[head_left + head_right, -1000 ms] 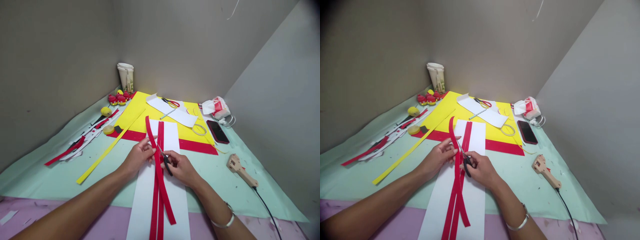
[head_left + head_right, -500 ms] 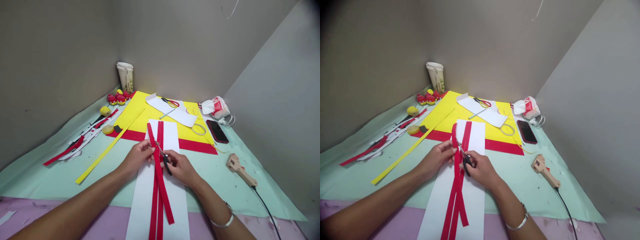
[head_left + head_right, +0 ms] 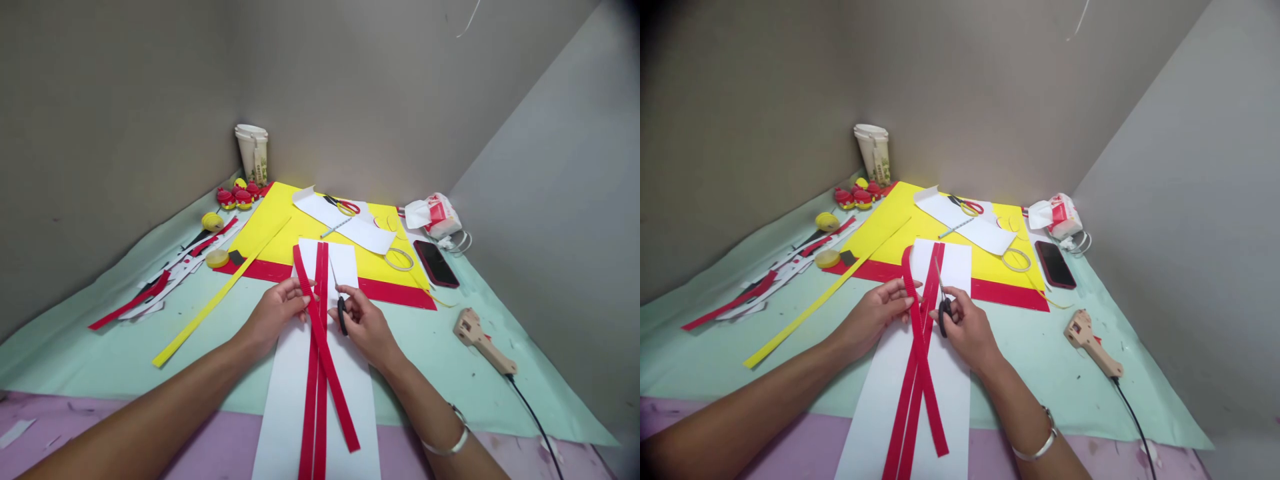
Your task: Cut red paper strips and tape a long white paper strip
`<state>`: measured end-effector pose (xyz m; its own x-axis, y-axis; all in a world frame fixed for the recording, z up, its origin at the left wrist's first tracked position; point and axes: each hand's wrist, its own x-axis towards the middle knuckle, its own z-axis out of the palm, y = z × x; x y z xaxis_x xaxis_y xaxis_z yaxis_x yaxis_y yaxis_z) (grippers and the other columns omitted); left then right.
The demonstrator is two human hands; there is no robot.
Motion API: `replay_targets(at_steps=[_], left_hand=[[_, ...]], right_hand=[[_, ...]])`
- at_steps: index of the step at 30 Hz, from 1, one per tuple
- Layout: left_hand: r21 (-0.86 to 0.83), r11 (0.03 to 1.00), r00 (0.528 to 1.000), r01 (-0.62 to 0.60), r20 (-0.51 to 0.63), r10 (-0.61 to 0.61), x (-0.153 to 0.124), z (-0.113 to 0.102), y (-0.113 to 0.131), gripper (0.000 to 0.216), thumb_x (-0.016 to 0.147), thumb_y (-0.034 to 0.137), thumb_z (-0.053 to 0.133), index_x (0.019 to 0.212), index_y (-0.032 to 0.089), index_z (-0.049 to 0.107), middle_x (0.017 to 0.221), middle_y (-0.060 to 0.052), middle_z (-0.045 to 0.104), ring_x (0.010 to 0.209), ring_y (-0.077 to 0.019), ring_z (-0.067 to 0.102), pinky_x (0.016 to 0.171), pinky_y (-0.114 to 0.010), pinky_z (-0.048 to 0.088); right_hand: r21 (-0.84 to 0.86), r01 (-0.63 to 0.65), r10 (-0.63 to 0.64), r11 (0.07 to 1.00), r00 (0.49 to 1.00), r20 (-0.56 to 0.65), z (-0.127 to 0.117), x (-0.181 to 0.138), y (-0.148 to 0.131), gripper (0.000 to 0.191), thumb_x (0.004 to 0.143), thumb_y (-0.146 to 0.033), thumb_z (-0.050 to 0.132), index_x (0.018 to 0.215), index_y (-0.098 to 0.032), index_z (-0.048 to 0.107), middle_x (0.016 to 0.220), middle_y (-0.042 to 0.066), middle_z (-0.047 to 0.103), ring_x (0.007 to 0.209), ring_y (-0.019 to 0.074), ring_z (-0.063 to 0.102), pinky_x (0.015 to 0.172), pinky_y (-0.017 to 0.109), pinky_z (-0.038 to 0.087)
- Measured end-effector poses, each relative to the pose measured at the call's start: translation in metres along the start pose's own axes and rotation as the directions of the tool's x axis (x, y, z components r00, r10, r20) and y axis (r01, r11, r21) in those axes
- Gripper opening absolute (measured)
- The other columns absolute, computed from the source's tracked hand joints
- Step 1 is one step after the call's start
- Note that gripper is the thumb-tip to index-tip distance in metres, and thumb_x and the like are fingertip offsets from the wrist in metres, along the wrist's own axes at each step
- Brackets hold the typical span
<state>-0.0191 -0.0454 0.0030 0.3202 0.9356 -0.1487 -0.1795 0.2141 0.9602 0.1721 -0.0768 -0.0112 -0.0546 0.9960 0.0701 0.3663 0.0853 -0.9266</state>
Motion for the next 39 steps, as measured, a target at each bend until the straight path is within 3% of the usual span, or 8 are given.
replay_targets(at_steps=[6, 10, 19, 23, 35, 39], left_hand=[[-0.03, 1.0, 1.0, 0.006, -0.03, -0.006, 0.0002, 0.0001, -0.0016, 0.033, 0.076, 0.03, 0.072, 0.104, 0.015, 0.061, 0.075, 0.002, 0.06, 0.058, -0.0099, 0.053, 0.06, -0.025, 0.042], [-0.058, 0.998, 1.0, 0.007, -0.022, -0.009, -0.0002, 0.0003, -0.0006, 0.033, 0.076, 0.029, 0.072, 0.104, 0.016, 0.061, 0.086, -0.002, 0.068, 0.063, -0.0111, 0.057, 0.064, -0.026, 0.044], [-0.143, 0.989, 0.999, 0.043, -0.02, -0.046, -0.0029, 0.0021, 0.0051, 0.04, 0.077, 0.021, 0.069, 0.115, 0.015, 0.058, 0.104, -0.01, 0.071, 0.069, -0.0145, 0.062, 0.067, -0.029, 0.047], [-0.163, 0.986, 0.999, 0.041, -0.015, -0.044, -0.0025, 0.0012, 0.0037, 0.04, 0.076, 0.019, 0.069, 0.114, 0.014, 0.057, 0.103, -0.01, 0.071, 0.062, -0.0124, 0.061, 0.066, -0.029, 0.047], [-0.117, 0.993, 0.999, 0.029, -0.013, -0.03, -0.0026, 0.0007, 0.0026, 0.049, 0.074, 0.018, 0.07, 0.12, 0.015, 0.053, 0.105, -0.011, 0.071, 0.078, -0.0191, 0.067, 0.07, -0.031, 0.047], [-0.12, 0.992, 1.0, 0.027, -0.004, -0.028, -0.0022, -0.0004, 0.0017, 0.047, 0.074, 0.018, 0.07, 0.118, 0.016, 0.055, 0.104, -0.01, 0.072, 0.074, -0.0172, 0.066, 0.071, -0.031, 0.047]], right_hand=[[-0.094, -0.015, 0.005, 0.995, 0.994, -0.11, -0.0003, 0.0014, -0.0029, 0.041, 0.081, -0.041, 0.063, 0.115, -0.022, 0.054, 0.067, -0.005, 0.05, 0.056, 0.0133, 0.048, 0.055, 0.025, 0.041], [-0.137, 0.005, -0.024, 0.991, 0.991, -0.133, 0.0011, 0.0009, -0.0007, 0.039, 0.08, -0.042, 0.063, 0.113, -0.022, 0.052, 0.067, -0.006, 0.05, 0.057, 0.0137, 0.048, 0.056, 0.025, 0.041], [-0.184, 0.011, -0.037, 0.983, 0.989, -0.14, 0.002, 0.0011, 0.0, 0.033, 0.08, -0.036, 0.061, 0.109, -0.024, 0.051, 0.07, -0.004, 0.054, 0.061, 0.0158, 0.053, 0.058, 0.026, 0.042], [-0.178, 0.011, -0.036, 0.984, 0.99, -0.136, 0.0018, 0.001, -0.0008, 0.033, 0.08, -0.036, 0.062, 0.109, -0.023, 0.052, 0.071, -0.003, 0.056, 0.063, 0.016, 0.054, 0.059, 0.026, 0.044], [-0.176, 0.011, -0.036, 0.984, 0.99, -0.138, 0.0027, 0.0015, -0.0015, 0.034, 0.079, -0.033, 0.062, 0.11, -0.023, 0.054, 0.072, -0.002, 0.058, 0.064, 0.0163, 0.055, 0.06, 0.026, 0.045], [-0.192, 0.015, -0.043, 0.981, 0.989, -0.142, 0.0024, 0.0012, -0.0013, 0.034, 0.079, -0.035, 0.062, 0.11, -0.023, 0.054, 0.073, -0.002, 0.059, 0.064, 0.0167, 0.055, 0.061, 0.027, 0.045]])
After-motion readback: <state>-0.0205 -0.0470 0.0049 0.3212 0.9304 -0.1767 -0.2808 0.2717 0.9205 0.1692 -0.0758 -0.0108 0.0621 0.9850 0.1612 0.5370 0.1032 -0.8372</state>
